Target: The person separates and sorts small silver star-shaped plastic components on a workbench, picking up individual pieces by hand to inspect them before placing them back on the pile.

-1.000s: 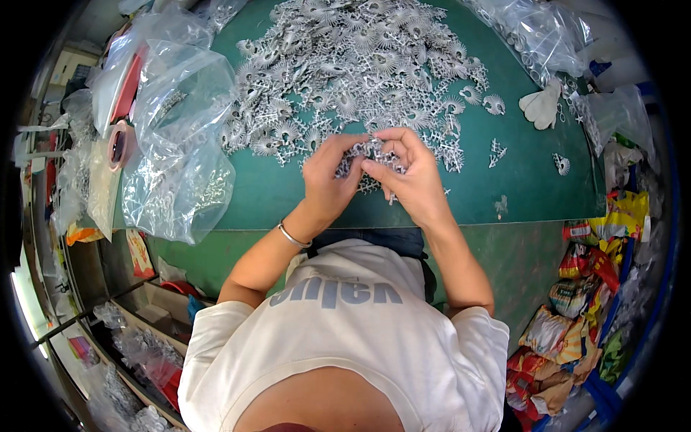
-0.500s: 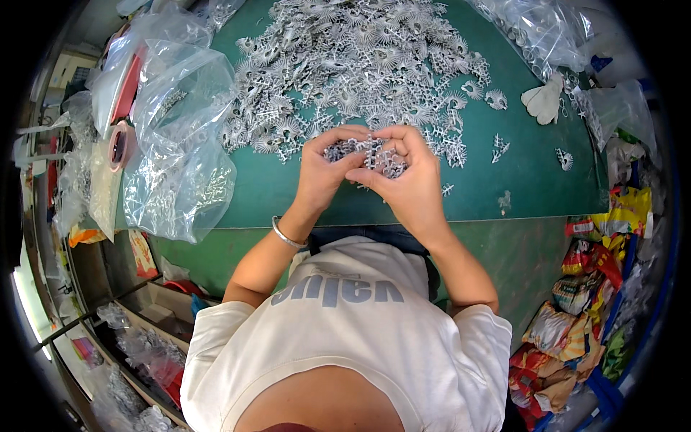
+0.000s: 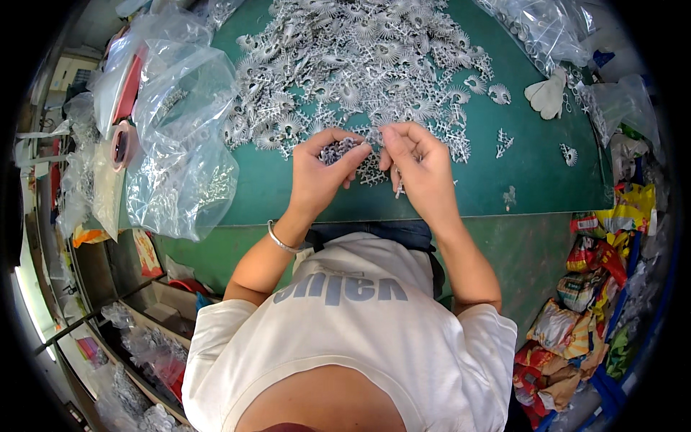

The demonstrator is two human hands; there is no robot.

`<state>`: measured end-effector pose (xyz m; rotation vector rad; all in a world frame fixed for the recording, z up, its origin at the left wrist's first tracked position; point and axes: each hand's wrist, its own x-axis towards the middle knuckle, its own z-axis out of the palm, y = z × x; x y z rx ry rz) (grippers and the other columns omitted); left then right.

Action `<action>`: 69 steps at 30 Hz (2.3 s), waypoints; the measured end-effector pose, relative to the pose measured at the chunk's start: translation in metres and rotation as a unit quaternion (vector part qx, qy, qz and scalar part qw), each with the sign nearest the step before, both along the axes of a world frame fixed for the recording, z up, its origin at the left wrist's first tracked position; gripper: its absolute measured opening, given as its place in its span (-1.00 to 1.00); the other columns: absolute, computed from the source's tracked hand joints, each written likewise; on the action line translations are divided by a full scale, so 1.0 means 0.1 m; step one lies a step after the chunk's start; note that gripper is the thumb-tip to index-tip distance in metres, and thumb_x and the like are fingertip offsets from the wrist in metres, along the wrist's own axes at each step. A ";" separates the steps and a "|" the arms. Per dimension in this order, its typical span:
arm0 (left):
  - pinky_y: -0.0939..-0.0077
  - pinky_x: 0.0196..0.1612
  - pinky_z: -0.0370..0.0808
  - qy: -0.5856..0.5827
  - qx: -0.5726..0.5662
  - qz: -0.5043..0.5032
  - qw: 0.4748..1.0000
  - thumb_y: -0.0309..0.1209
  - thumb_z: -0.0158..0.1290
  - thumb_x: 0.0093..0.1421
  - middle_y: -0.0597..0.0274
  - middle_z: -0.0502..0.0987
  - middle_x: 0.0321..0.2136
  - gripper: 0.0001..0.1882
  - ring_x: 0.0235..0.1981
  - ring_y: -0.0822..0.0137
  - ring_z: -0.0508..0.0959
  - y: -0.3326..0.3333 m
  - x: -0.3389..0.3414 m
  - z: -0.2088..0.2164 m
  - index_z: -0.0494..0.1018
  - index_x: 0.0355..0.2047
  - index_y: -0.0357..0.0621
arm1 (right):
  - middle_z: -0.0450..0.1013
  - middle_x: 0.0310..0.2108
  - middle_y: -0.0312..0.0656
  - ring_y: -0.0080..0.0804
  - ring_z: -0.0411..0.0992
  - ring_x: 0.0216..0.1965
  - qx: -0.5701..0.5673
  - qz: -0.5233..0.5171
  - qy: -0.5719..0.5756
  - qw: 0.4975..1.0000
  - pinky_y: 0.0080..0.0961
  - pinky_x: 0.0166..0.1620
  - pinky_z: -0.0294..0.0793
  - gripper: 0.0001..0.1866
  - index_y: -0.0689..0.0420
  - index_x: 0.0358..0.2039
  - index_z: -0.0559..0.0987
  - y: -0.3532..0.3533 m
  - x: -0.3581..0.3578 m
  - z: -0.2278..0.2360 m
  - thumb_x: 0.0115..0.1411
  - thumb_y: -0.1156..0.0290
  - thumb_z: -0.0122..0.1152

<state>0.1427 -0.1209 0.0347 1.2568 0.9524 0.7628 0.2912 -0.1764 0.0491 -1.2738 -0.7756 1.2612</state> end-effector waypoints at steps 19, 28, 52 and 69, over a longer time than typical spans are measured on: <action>0.57 -0.50 0.42 0.105 0.319 0.091 0.938 -0.51 0.16 -0.05 0.11 0.52 -0.57 -0.86 -0.60 0.38 0.50 -0.15 0.03 -0.08 0.50 -0.45 -0.30 | 0.40 -0.58 -0.15 -0.24 0.39 -0.64 0.224 -0.016 -0.616 0.755 -0.44 -0.64 0.31 -0.95 0.21 -0.51 0.49 0.02 -0.13 0.11 -0.01 0.54 0.20; 0.67 -0.57 0.35 0.079 0.215 0.064 0.971 -0.45 0.16 -0.01 0.29 0.51 -0.63 -0.85 -0.60 0.61 0.42 -0.05 -0.02 0.02 0.50 -0.45 -0.28 | 0.40 -0.68 -0.15 -0.45 0.34 -0.66 0.156 -0.052 -0.449 0.878 -0.58 -0.53 0.31 -0.89 0.29 -0.55 0.47 0.14 -0.03 0.03 0.00 0.54 0.20; 0.74 -0.73 0.14 -0.343 -0.285 -0.152 0.882 -0.39 0.04 0.11 0.30 0.31 -0.64 -0.45 -0.70 0.57 0.24 -0.05 -0.30 0.07 0.18 0.10 -0.27 | 0.43 -0.61 -0.29 -0.72 0.30 -0.63 0.121 -0.016 -0.168 0.978 -0.77 -0.57 0.25 -0.88 0.29 -0.39 0.51 -0.10 -0.16 0.15 0.09 0.50 0.15; 0.68 -0.73 0.17 -0.374 -0.247 -0.135 0.884 -0.40 0.06 0.06 0.13 0.38 -0.51 -0.38 -0.66 0.47 0.29 -0.15 -0.29 0.02 0.13 0.12 -0.28 | 0.42 -0.57 -0.20 -0.42 0.39 -0.65 0.308 -0.071 -0.475 0.821 -0.62 -0.60 0.34 -0.80 0.22 -0.38 0.57 -0.12 -0.33 0.18 -0.10 0.61 0.23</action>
